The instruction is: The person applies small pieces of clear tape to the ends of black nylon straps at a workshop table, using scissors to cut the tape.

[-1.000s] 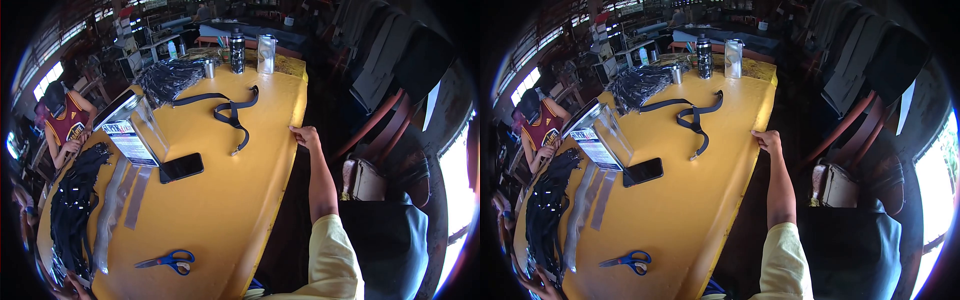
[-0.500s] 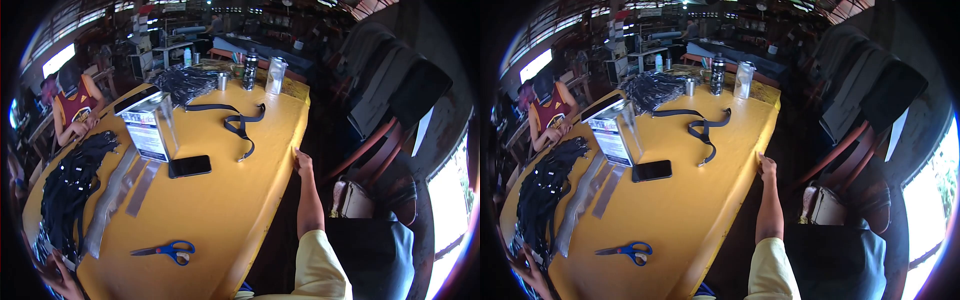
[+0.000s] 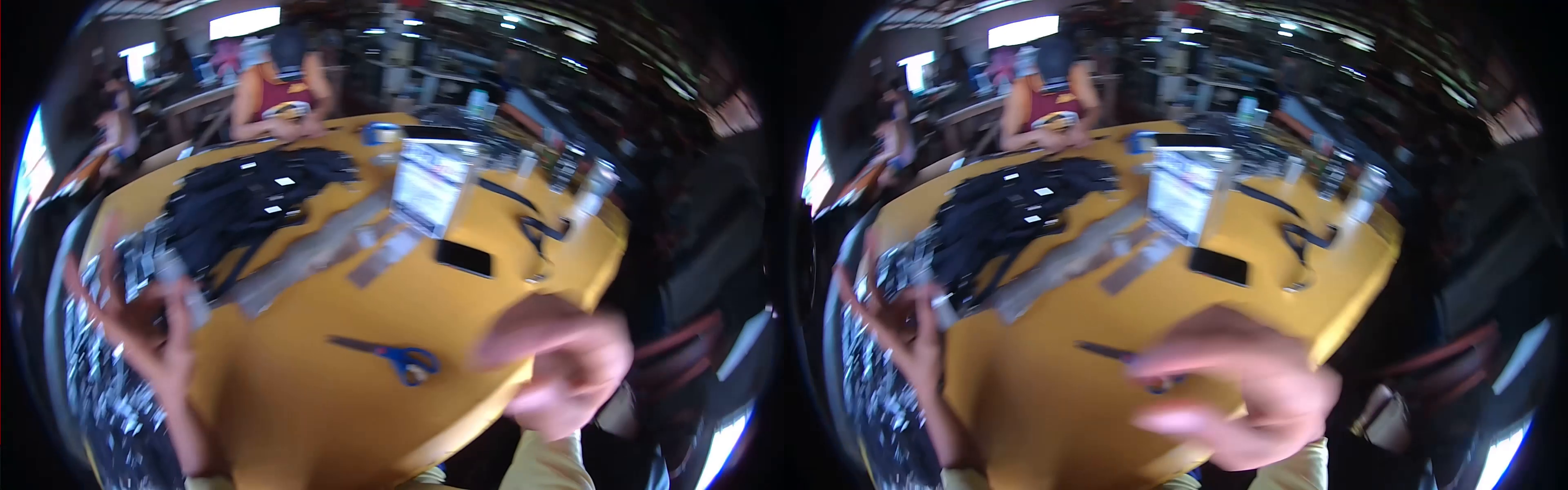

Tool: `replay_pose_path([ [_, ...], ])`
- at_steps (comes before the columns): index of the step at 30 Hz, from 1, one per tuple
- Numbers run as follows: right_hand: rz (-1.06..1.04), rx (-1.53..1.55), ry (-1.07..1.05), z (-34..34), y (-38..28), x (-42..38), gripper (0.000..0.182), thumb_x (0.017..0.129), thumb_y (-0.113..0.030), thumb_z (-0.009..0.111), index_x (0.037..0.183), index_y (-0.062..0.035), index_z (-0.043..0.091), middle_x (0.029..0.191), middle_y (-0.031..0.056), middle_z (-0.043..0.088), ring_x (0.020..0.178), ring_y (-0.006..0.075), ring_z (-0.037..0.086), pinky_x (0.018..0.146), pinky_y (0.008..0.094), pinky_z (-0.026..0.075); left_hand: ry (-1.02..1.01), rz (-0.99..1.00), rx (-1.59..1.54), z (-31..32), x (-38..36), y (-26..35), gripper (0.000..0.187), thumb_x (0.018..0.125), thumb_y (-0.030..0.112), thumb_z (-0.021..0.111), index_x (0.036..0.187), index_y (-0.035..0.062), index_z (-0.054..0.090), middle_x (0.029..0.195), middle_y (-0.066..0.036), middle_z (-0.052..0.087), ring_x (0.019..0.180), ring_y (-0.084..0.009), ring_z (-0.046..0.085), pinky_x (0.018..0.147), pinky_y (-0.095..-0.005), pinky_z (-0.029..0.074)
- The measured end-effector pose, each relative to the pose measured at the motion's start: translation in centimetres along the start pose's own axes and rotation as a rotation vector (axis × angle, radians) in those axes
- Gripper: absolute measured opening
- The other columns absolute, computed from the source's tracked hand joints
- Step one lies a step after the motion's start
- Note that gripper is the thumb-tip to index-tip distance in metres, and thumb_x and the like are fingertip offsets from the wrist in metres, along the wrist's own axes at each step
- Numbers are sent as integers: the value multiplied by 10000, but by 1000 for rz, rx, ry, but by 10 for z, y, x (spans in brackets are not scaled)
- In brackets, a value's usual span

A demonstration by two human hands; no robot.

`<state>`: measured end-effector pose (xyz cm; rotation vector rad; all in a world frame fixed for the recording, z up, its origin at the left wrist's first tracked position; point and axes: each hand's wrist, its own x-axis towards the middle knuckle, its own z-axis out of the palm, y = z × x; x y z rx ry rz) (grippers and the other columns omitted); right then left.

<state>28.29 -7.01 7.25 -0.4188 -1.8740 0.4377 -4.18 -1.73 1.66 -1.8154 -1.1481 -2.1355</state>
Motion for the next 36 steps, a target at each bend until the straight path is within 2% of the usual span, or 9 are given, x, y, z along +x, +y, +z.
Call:
replay_pose_path([
  [6, -560, 58, -915, 148, -8, 78, 335, 802, -279, 686, 1048, -53, 678, 876, 41, 623, 773, 183, 643, 627, 328, 524, -206, 99, -60, -14, 5, -30, 1048, 827, -117, 631, 1555, 94, -92, 1547, -264, 260, 909, -146, 660, 619, -220, 547],
  [9, -762, 102, -369, 223, -45, 50, 175, 919, -244, 634, 859, -88, 586, 714, -40, 516, 739, 75, 502, 636, 226, 430, -242, 30, -61, -16, 8, -33, 1101, 814, -194, 587, 1541, 150, -164, 1538, -266, 254, 781, -131, 682, 639, -214, 547],
  [13, -1124, -203, -534, 211, -58, 71, 187, 898, -321, 669, 920, -140, 627, 710, -43, 538, 751, 88, 524, 676, 262, 450, -239, 25, -89, -20, 9, -27, 1104, 813, -190, 590, 1543, 150, -165, 1528, -273, 261, 771, -131, 676, 625, -215, 542],
  [17, -788, -325, -244, 183, 6, 45, 374, 619, -198, 778, 979, -173, 680, 898, -50, 597, 770, 166, 613, 680, 316, 523, -275, 24, -123, -23, 11, -21, 1052, 809, -134, 615, 1556, 100, -87, 1562, -247, 236, 827, -190, 665, 641, -269, 538],
  [18, -693, -461, -553, 160, 2, 65, 324, 645, -149, 792, 955, -152, 698, 862, -27, 607, 739, 182, 615, 645, 328, 488, -295, -18, -117, -24, 13, -16, 1020, 799, -109, 625, 1559, 55, -37, 1577, -256, 211, 922, -276, 684, 696, -331, 563],
  [20, -492, -448, -747, 126, 20, 54, 248, 765, -135, 757, 999, -84, 692, 691, 19, 605, 590, 214, 595, 571, 335, 474, -270, 159, -102, -11, 25, -18, 988, 765, -52, 608, 1557, 41, 24, 1584, -261, 165, 1471, -405, 185, 1075, -434, 417],
  [23, -70, -391, -968, 53, 57, 11, 220, 802, -189, 734, 926, -10, 701, 781, 127, 680, 699, 284, 652, 651, 384, 492, -234, 323, 5, 42, 67, -3, 577, 793, 78, 639, 1318, -46, 436, 1220, -280, 566, 1057, -359, 617, 903, -385, 531],
  [26, -123, -73, -1790, -2, 169, -35, 301, 903, -285, 615, 983, -9, 707, 943, 154, 708, 887, 273, 694, 715, 363, 550, -338, 414, -199, 64, 103, 23, 832, 840, -34, 548, 1527, -70, 81, 1210, -275, 528, 1075, -428, 560, 872, -472, 471],
  [36, 18, -538, -1514, -91, 197, -211, 279, 904, -244, 618, 1035, -6, 686, 1004, 156, 690, 929, 279, 673, 762, 375, 541, -369, 225, -318, 91, 69, 43, 860, 811, -42, 565, 1518, -73, 76, 1229, -295, 509, 1050, -420, 580, 854, -467, 479],
])
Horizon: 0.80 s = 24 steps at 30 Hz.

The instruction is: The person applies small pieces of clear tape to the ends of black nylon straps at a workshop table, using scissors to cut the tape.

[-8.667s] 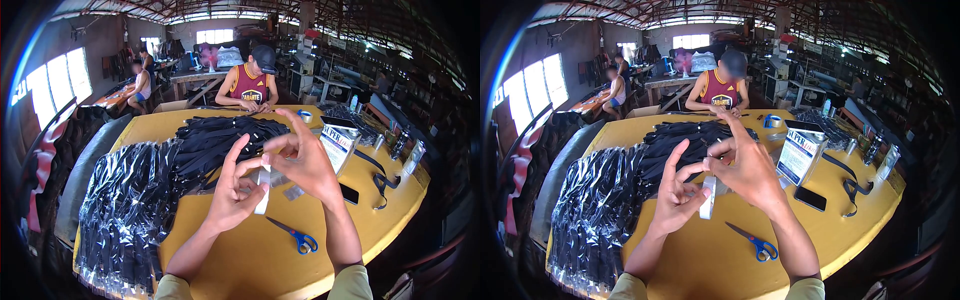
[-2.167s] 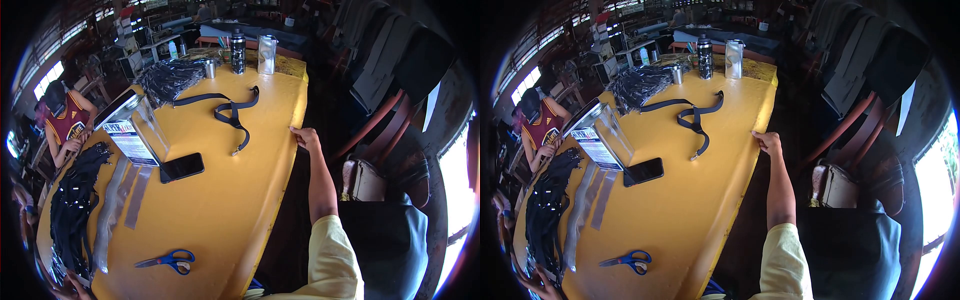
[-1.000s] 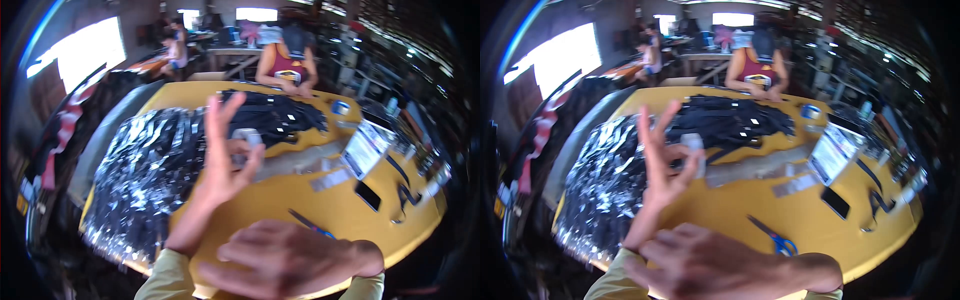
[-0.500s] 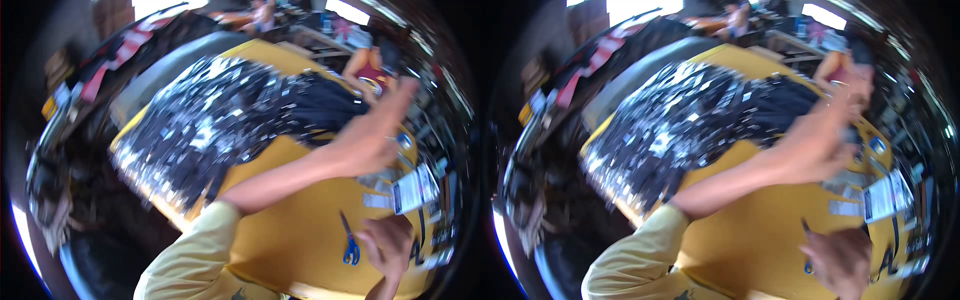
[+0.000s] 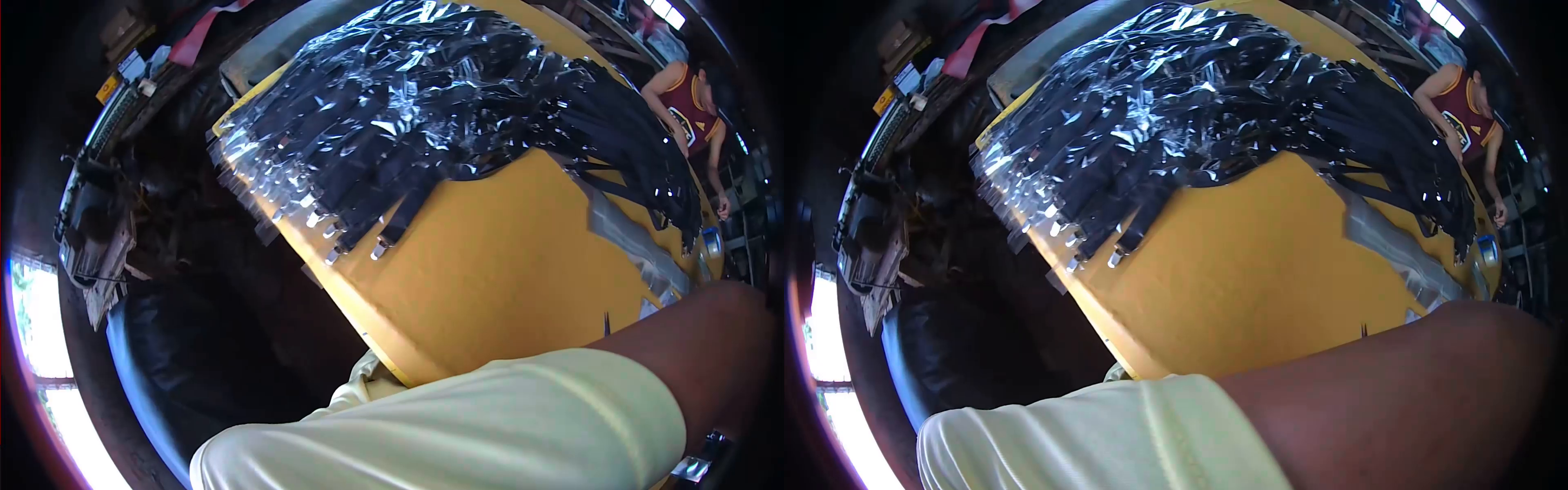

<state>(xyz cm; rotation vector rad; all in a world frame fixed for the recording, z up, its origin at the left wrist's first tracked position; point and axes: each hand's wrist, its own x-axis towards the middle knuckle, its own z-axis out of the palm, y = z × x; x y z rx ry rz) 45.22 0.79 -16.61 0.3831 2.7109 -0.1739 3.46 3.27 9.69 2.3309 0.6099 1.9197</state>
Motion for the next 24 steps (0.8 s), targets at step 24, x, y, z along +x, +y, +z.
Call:
replay_pose_path([
  [24, 1489, -940, 587, 2, -116, -32, 296, 908, -135, 626, 1171, 1, 631, 1166, 160, 642, 1040, 294, 618, 890, 405, 517, -126, 27, -303, 28, -36, 19, 992, 806, -125, 582, 1565, 82, -23, 1559, -255, 237, 1294, -363, 491, 689, -320, 554],
])
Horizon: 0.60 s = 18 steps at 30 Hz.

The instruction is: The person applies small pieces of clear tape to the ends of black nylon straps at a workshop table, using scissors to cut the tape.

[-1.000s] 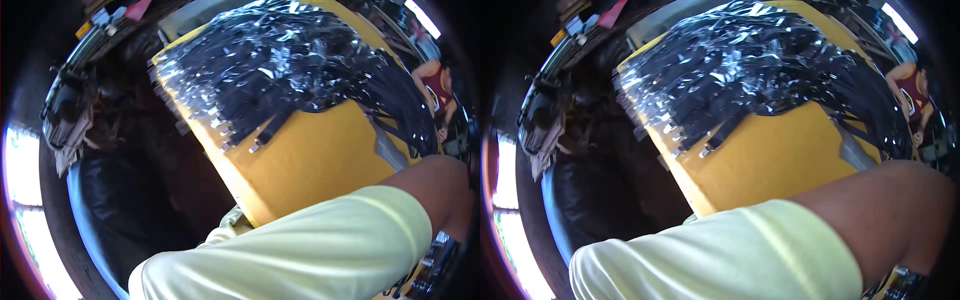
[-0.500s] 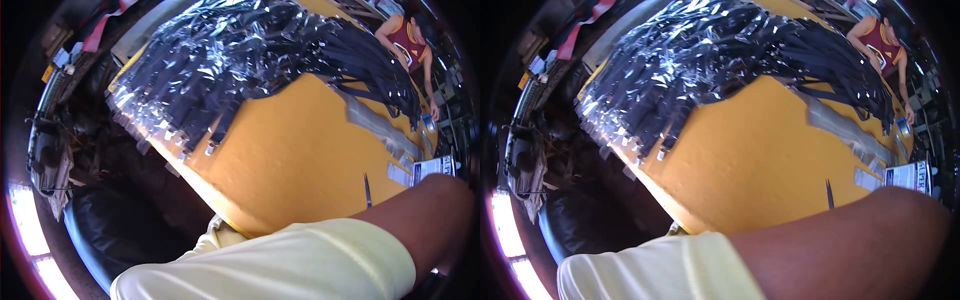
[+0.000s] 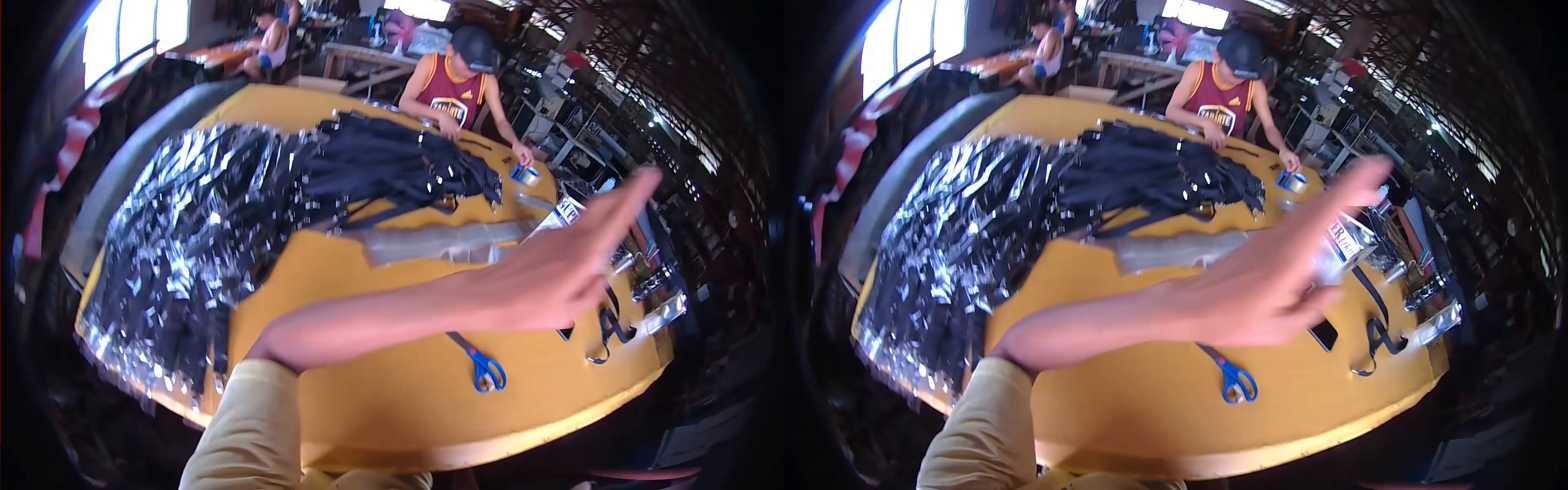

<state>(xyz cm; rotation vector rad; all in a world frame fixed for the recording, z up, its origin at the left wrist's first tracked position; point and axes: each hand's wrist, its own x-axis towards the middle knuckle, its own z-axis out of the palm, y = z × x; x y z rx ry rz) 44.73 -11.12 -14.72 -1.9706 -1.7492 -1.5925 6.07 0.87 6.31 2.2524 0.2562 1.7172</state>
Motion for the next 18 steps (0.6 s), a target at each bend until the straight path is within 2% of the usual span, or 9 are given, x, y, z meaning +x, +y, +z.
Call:
replay_pose_path([
  [2, 124, -30, 28, 102, -1, -89, 302, 909, -125, 626, 1182, 2, 626, 1179, 161, 638, 1049, 296, 613, 901, 408, 515, 26, -45, 38, -29, -41, -15, 952, 816, -119, 556, 1568, 90, 10, 1607, -188, 150, 1402, -318, 372, 751, -308, 582],
  [6, 309, -139, 20, 136, -23, -179, 316, 909, -107, 627, 1205, 3, 617, 1206, 161, 630, 1068, 298, 604, 922, 413, 511, 128, -124, 112, -66, -84, -10, 1087, 812, -182, 602, 1553, 146, -122, 1536, -291, 231, 1099, -232, 629, 681, -238, 581],
  [8, 1290, 1218, -116, 104, 38, -102, 427, 988, -170, 582, 1364, 13, 496, 1213, 118, 612, 999, 174, 599, 844, 295, 504, 168, -132, 220, -71, -86, -6, 1118, 804, -198, 601, 1545, 157, -157, 1526, -314, 225, 893, -187, 682, 679, -242, 584],
  [9, 1160, 1421, 239, 45, 33, -21, 367, 997, -169, 574, 1293, 44, 531, 1144, 90, 605, 966, 154, 588, 864, 289, 488, 184, -142, 204, -71, -87, -3, 1121, 804, -199, 600, 1544, 162, -160, 1524, -319, 224, 902, -189, 681, 683, -246, 585],
  [10, 1090, 1475, 362, -21, 16, 57, 334, 997, -146, 563, 1271, 42, 542, 1128, 74, 592, 921, 121, 575, 837, 272, 471, 204, -144, 191, -70, -87, -2, 1124, 803, -200, 598, 1544, 166, -164, 1523, -324, 223, 910, -191, 680, 687, -250, 587],
  [11, 875, 1451, 272, -51, 16, 95, 299, 992, -123, 561, 1246, 34, 560, 1085, 63, 611, 901, 117, 579, 854, 260, 461, 218, -104, 182, -68, -89, -5, 1087, 811, -168, 617, 1552, 118, -127, 1521, -337, 219, 1145, -268, 599, 667, -218, 562],
  [12, 804, 1499, 245, -86, 2, 131, 249, 977, -80, 556, 1198, 31, 581, 1011, 50, 627, 894, 125, 585, 854, 259, 466, 212, -95, 171, -66, -91, -4, 1087, 811, -168, 617, 1552, 118, -127, 1521, -337, 219, 1145, -268, 599, 667, -218, 562],
  [14, 412, 1732, 156, -138, -34, 183, 226, 912, 5, 600, 1137, 23, 601, 945, 50, 647, 850, 120, 609, 823, 273, 493, 199, -147, 176, -63, -95, -2, 1142, 798, -194, 607, 1539, 173, -180, 1516, -341, 217, 857, -208, 700, 693, -266, 591],
  [18, -221, 1922, 50, -187, -104, 244, 317, 793, 25, 733, 1101, -2, 661, 1055, 105, 699, 941, 188, 676, 815, 292, 532, 123, -132, 206, -58, -97, 1, 1156, 799, -175, 625, 1535, 178, -194, 1522, -343, 199, 953, -252, 687, 724, -279, 594],
])
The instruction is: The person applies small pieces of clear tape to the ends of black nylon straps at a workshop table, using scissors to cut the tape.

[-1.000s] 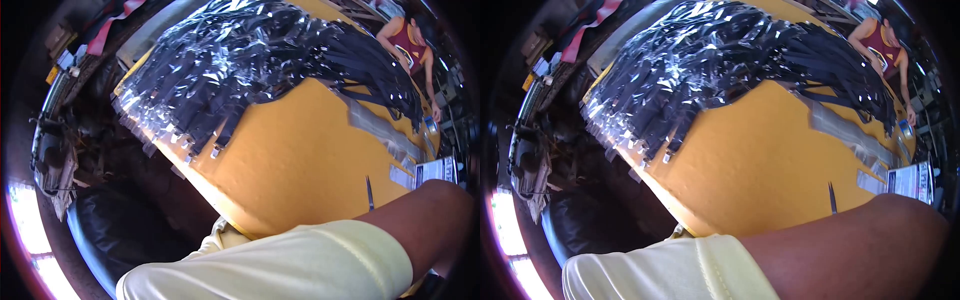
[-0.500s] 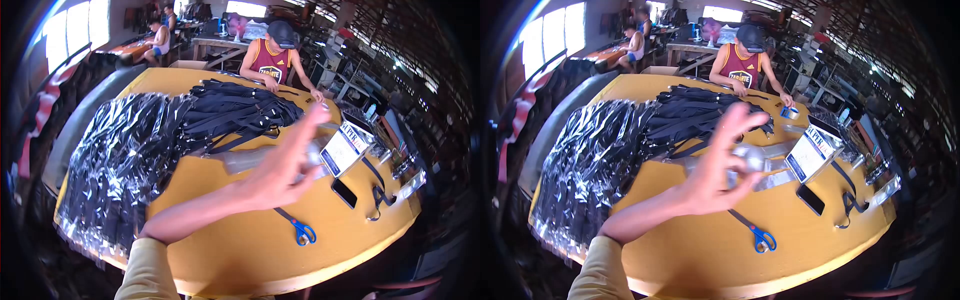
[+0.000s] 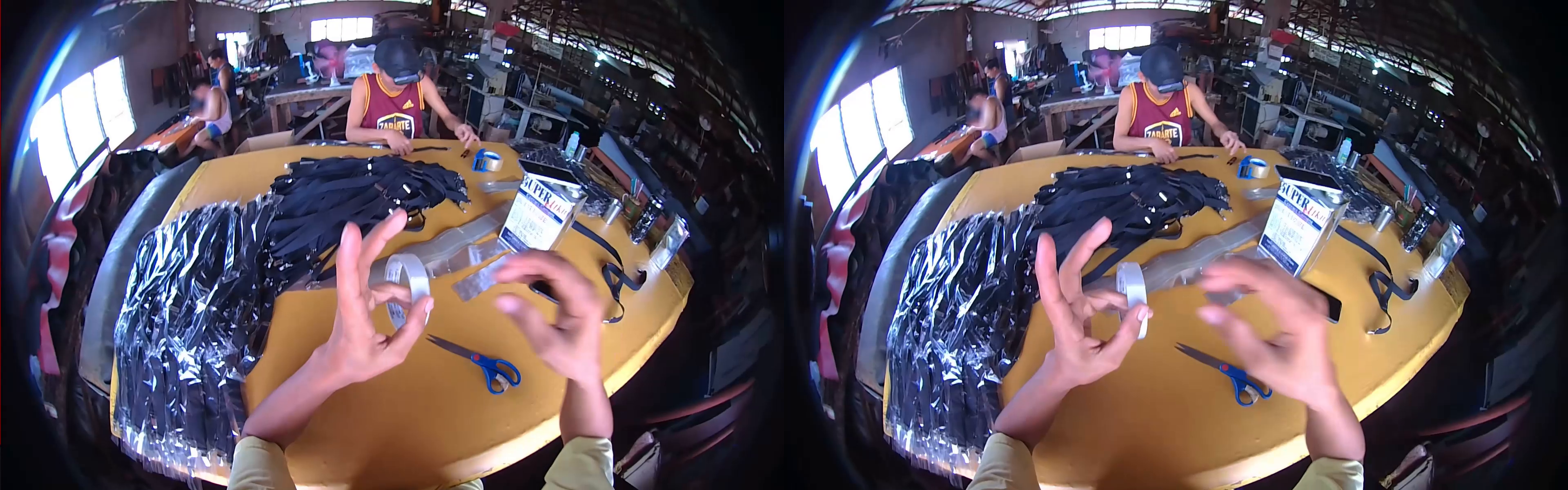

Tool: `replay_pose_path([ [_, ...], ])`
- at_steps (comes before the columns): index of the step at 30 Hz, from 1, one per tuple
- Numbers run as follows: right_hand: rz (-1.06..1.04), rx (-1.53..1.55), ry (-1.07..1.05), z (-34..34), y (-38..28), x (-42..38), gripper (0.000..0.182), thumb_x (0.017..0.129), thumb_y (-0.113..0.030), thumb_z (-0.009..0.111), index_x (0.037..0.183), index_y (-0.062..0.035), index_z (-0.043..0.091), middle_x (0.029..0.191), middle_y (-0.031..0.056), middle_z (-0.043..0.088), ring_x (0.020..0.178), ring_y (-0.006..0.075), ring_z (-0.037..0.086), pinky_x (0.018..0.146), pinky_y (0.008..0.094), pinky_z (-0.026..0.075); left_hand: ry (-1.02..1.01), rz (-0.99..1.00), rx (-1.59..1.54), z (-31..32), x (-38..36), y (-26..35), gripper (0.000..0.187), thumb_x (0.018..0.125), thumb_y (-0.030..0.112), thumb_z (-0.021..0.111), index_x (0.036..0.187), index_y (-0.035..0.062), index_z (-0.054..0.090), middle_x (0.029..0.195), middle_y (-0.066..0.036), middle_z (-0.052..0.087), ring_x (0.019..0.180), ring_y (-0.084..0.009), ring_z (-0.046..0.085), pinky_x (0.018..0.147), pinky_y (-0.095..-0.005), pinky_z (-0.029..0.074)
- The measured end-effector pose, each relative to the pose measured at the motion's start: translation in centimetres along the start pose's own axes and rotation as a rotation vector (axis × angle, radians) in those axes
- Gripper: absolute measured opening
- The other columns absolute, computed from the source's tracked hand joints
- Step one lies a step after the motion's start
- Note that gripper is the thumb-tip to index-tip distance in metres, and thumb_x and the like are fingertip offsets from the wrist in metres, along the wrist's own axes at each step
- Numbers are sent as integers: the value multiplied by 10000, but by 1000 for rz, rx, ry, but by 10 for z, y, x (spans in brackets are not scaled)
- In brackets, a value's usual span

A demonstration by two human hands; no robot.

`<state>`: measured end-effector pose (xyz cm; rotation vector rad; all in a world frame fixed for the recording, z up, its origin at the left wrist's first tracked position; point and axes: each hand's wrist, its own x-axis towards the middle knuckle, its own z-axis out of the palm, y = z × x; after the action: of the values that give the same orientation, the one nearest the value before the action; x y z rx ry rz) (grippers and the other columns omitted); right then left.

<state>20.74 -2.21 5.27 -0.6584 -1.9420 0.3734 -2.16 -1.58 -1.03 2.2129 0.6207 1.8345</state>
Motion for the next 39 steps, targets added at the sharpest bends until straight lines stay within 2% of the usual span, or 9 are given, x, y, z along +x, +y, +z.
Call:
replay_pose_path([
  [4, -115, 14, -209, 27, -5, 26, 412, 784, -11, 755, 1180, -41, 642, 1102, 118, 681, 968, 267, 678, 802, 359, 546, -43, 90, -25, -2, -4, 0, 1090, 834, -133, 629, 1559, 198, -113, 1522, -339, 221, 1408, -436, 321, 710, -301, 603],
  [7, -145, -26, -288, 32, -5, 31, 484, 773, -25, 756, 1235, -57, 613, 1105, 132, 664, 965, 321, 667, 804, 404, 544, -65, 112, -12, -7, -5, 1, 1079, 836, -125, 632, 1559, 195, -101, 1511, -353, 226, 1385, -472, 340, 711, -324, 614],
  [9, -193, -121, -317, 34, -3, 31, 536, 767, -29, 744, 1276, -64, 581, 1092, 141, 649, 941, 356, 653, 796, 428, 544, -138, 104, 96, -9, -3, 4, 1156, 819, -144, 639, 1540, 230, -183, 1510, -372, 202, 1219, -359, 552, 756, -298, 602],
  [19, -283, -220, -262, 41, 4, 23, 510, 719, 33, 703, 1216, -47, 620, 965, 125, 644, 856, 322, 652, 716, 411, 533, -128, 163, 187, -3, -4, 7, 1174, 811, -149, 661, 1540, 227, -178, 1489, -384, 241, 1263, -398, 511, 717, -282, 611],
  [21, -362, -359, -244, 39, 4, 24, 347, 761, 8, 750, 1095, -8, 655, 939, 120, 677, 748, 300, 647, 675, 391, 517, -33, 125, 114, 4, -3, 7, 998, 845, -100, 639, 1546, 119, -36, 1441, -335, 373, 1063, -367, 650, 622, -301, 600],
  [24, -404, -392, -161, 40, 0, 26, 338, 760, 16, 747, 1078, -16, 638, 920, 123, 672, 727, 305, 641, 648, 395, 511, -122, -116, -146, -2, -7, 7, 1113, 841, -127, 635, 1534, 155, -189, 1457, -325, 353, 1167, -285, 601, 725, -259, 597],
  [25, -404, -397, -157, 39, 2, 25, 338, 760, 16, 747, 1078, -16, 638, 920, 123, 672, 727, 305, 641, 648, 395, 511, -117, -194, -204, -3, -5, 10, 1096, 839, -109, 649, 1535, 119, -167, 1417, -271, 422, 1019, -235, 672, 726, -258, 595],
  [28, -389, -369, -178, 35, 9, 25, 589, 648, 59, 652, 1221, -59, 583, 985, 118, 638, 839, 322, 644, 702, 424, 504, -174, -370, -313, -9, -2, 15, 1110, 820, -107, 675, 1540, 115, -140, 1376, -236, 463, 915, -199, 699, 718, -252, 594],
  [39, -466, -457, -212, 38, 7, 22, 498, 713, -35, 664, 1203, -49, 576, 1032, 123, 640, 868, 317, 659, 722, 414, 527, -22, -311, -161, -4, 1, 4, 1003, 822, -88, 683, 1565, 116, 41, 1284, -189, 534, 699, -117, 679, 594, -235, 575],
])
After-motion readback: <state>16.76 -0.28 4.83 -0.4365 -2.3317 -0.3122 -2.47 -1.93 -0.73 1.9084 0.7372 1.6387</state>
